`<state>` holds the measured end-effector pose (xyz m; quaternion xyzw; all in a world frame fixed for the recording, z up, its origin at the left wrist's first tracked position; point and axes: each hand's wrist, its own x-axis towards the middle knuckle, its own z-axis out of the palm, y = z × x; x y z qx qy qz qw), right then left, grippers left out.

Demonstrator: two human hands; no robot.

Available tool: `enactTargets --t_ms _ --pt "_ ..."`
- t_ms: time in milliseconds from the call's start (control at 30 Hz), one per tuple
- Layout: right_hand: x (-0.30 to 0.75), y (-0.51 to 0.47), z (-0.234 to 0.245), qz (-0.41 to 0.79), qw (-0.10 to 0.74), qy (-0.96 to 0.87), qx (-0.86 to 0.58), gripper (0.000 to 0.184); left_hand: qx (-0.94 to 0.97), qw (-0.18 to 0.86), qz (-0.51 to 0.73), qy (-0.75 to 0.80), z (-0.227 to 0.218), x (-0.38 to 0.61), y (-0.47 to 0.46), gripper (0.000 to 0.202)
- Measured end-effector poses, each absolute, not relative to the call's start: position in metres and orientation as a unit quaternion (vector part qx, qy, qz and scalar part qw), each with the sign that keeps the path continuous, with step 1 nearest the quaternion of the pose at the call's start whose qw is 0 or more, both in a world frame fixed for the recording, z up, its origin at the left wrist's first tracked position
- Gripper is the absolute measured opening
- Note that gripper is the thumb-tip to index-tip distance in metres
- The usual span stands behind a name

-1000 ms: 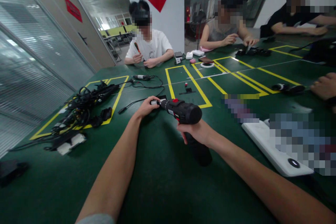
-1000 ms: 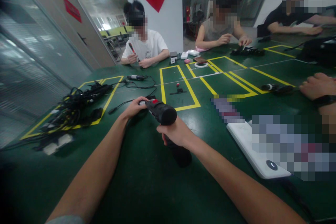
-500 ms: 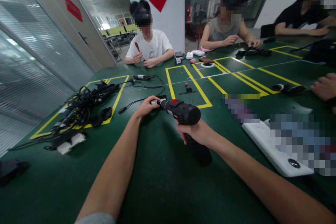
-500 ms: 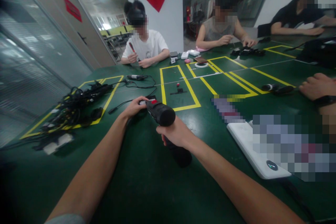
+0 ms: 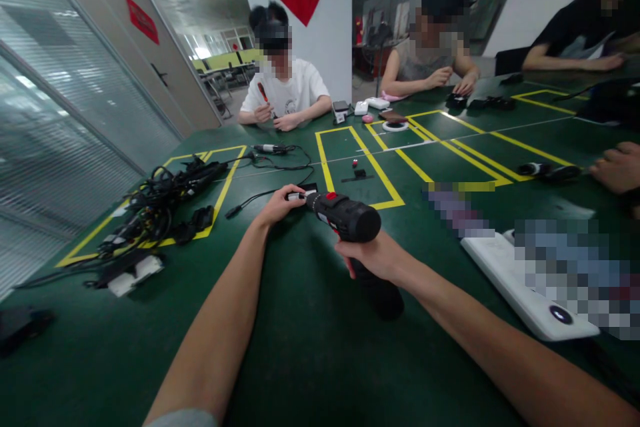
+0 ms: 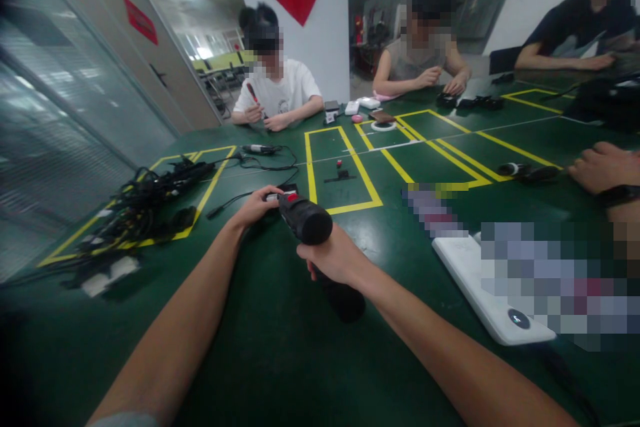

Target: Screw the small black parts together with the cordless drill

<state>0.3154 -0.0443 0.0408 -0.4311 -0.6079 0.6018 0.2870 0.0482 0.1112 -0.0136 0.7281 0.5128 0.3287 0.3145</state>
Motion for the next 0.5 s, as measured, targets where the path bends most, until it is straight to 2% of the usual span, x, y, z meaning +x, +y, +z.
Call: enactTargets --t_ms 133,367,500 --pt "0.3149 -0.0441 0.0423 0.591 0.286 -0.618 -0.433 0.017 0.726 0.318 0.337 0.508 -0.0149 0.0483 0.1122 0.039" --pt "0.3159 -0.0446 0.0377 0.614 0.298 -0.596 -0.422 0.005 0.722 0.306 0.337 0.521 -0.01 0.0513 0.1081 0.038" --pt "0.316 -0.0446 0.0365 0.615 0.303 -0.599 -0.414 0.007 0.714 0.313 0.335 0.529 -0.0084 0.052 0.1068 0.039"
